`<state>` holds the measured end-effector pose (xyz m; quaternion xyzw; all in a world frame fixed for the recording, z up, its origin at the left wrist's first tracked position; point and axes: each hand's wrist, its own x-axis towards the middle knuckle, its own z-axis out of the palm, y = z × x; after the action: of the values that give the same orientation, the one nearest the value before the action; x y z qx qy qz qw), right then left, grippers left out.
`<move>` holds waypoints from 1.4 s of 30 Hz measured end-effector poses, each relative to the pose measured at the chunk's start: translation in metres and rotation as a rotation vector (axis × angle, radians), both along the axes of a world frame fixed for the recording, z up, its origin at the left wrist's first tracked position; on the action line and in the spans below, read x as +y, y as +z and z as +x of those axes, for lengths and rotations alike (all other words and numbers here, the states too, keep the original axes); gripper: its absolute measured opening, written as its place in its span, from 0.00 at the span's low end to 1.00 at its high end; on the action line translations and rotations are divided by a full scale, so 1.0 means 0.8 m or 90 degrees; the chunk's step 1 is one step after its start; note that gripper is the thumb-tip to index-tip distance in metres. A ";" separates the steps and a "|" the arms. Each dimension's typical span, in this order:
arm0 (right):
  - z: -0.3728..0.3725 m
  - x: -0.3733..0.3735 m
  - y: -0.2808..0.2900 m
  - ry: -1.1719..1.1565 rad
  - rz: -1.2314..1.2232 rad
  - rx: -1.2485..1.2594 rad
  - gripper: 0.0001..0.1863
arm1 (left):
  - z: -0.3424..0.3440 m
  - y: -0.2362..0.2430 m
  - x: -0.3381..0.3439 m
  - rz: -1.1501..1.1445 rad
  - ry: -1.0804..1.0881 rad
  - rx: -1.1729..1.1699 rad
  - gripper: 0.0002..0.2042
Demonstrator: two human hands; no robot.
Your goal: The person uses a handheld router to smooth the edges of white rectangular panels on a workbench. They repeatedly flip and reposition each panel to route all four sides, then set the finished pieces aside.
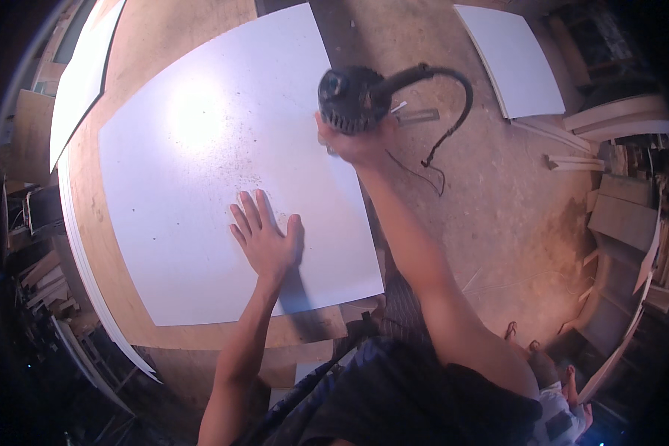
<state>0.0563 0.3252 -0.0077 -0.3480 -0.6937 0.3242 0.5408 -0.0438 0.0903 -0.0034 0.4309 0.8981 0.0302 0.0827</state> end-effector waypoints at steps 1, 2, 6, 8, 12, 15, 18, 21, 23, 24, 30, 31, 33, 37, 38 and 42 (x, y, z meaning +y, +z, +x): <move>-0.012 0.013 -0.001 -0.016 0.038 0.022 0.21 | -0.003 -0.003 0.001 -0.001 0.002 0.004 0.42; -0.017 0.027 0.001 -0.043 0.078 0.032 0.21 | -0.001 -0.005 0.001 -0.006 -0.011 -0.007 0.43; -0.042 0.066 0.002 -0.023 0.068 0.050 0.18 | -0.003 -0.011 0.002 -0.010 -0.015 -0.002 0.43; -0.058 0.080 -0.001 -0.021 0.071 0.067 0.18 | -0.002 -0.014 -0.003 -0.012 -0.013 0.018 0.43; -0.080 0.107 0.002 -0.024 0.065 0.088 0.17 | -0.002 -0.019 -0.001 -0.021 -0.014 0.018 0.42; -0.087 0.130 0.003 -0.039 0.052 0.097 0.17 | -0.004 -0.012 0.004 -0.046 -0.023 0.010 0.43; -0.117 0.154 0.001 -0.027 0.043 0.124 0.16 | -0.005 -0.008 0.004 -0.048 -0.009 0.010 0.43; -0.129 0.170 0.010 -0.005 0.073 0.191 0.17 | -0.008 -0.005 0.000 -0.039 -0.013 -0.022 0.44; -0.140 0.183 0.017 0.013 0.049 0.203 0.17 | -0.009 -0.003 0.002 -0.047 -0.006 -0.038 0.43; -0.146 0.189 0.021 0.022 0.037 0.207 0.18 | -0.009 -0.003 0.003 -0.051 -0.003 -0.048 0.43; -0.177 0.235 0.015 0.024 0.033 0.230 0.19 | -0.011 0.002 0.005 -0.061 0.004 -0.065 0.44; -0.185 0.245 0.012 0.013 0.048 0.226 0.19 | -0.012 0.002 0.005 -0.058 0.004 -0.068 0.44; -0.196 0.263 0.006 0.028 0.034 0.232 0.20 | -0.012 0.000 0.004 -0.058 0.000 -0.067 0.44; -0.219 0.297 0.006 0.016 0.010 0.249 0.24 | -0.013 0.000 0.004 -0.058 0.001 -0.069 0.44; -0.225 0.301 0.010 0.012 0.025 0.247 0.23 | -0.013 -0.001 0.004 -0.052 0.008 -0.076 0.44; -0.248 0.324 0.016 0.004 0.036 0.251 0.24 | -0.012 -0.004 0.002 -0.046 0.026 -0.084 0.43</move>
<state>-0.1425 0.5844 0.0048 -0.2603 -0.5841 0.3685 0.6748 -0.0534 0.0917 -0.0064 0.4060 0.8999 0.0281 0.1566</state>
